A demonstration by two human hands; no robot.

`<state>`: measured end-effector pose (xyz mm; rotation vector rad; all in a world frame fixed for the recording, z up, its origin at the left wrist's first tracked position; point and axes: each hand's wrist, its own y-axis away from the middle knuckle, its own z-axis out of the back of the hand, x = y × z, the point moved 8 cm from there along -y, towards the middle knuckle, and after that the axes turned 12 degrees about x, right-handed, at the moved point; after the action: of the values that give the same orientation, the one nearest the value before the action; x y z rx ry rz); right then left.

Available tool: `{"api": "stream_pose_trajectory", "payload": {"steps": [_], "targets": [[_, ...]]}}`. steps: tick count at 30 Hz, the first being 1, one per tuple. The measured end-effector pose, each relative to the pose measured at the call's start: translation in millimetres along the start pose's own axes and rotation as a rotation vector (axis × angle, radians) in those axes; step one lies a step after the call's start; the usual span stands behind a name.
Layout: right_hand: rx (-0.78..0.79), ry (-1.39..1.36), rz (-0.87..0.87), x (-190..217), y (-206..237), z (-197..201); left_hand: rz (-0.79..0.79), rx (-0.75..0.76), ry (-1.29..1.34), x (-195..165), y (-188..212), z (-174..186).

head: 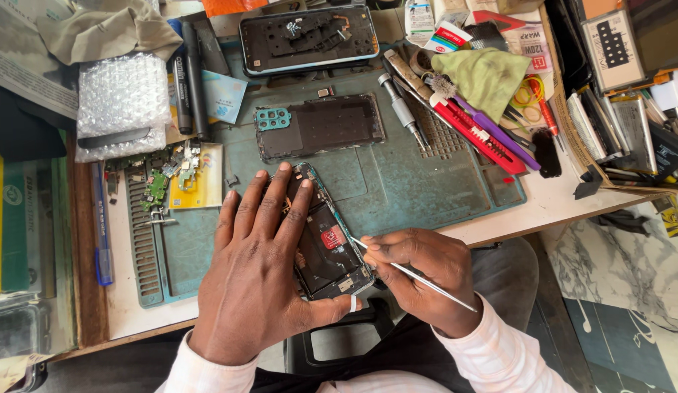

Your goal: The person uses tweezers and a metal spudger to carefully pry and separate the battery and internal components from a disassembled smartphone. They work along the edges of the device, lifting adhesive and connectors while holding the phone steady on a workbench.

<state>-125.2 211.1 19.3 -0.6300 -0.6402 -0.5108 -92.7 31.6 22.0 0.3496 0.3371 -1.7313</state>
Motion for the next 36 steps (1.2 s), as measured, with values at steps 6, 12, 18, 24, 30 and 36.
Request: {"api": "stream_pose_trajectory", "payload": {"steps": [6, 12, 18, 24, 30, 36], "targets": [[-0.036, -0.046, -0.034, -2, 1, -1, -0.003, 0.003, 0.008, 0, 0, -1], [-0.004, -0.027, -0.025, 1, -3, 1, 0.003, -0.007, 0.012, 0, 0, -1], [-0.017, 0.003, -0.005, 4, -5, -2, 0.002, 0.004, 0.01, 0, 0, -2], [-0.055, 0.074, 0.022, 10, -6, -3, 0.001, 0.006, -0.012, 0, 0, -2], [-0.059, 0.092, -0.003, 9, -9, -5, 0.004, 0.003, 0.002, 0, -1, -1], [-0.104, 0.103, 0.006, 6, -5, -5, -0.002, -0.012, -0.006, 0, 0, 0]]}}
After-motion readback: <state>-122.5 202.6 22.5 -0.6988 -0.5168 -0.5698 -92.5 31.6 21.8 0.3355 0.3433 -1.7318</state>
